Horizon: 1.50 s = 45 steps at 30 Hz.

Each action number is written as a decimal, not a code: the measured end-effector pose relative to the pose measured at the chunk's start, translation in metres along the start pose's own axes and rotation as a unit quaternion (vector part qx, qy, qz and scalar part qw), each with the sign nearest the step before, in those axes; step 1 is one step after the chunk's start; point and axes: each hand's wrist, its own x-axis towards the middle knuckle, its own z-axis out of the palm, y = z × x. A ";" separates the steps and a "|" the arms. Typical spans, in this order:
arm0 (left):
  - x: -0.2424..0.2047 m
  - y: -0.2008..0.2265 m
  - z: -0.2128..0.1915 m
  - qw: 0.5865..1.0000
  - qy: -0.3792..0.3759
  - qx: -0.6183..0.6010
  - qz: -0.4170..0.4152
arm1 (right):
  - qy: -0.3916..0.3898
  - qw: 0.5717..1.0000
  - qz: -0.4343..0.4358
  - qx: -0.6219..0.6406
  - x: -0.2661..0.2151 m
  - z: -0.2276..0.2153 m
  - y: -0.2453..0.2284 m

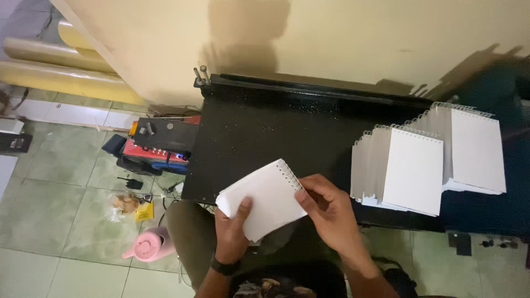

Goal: The person assembles spiral-bound notebooks by inserting a stack of white pages into a yellow cover. They repeatedly pick up a page stack, align it with the cover, press it into place, and stack the finished notebook on the table.

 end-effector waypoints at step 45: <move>-0.020 0.013 -0.037 0.968 -0.067 0.122 0.208 | 0.028 0.991 -0.024 0.126 -0.011 0.007 -0.002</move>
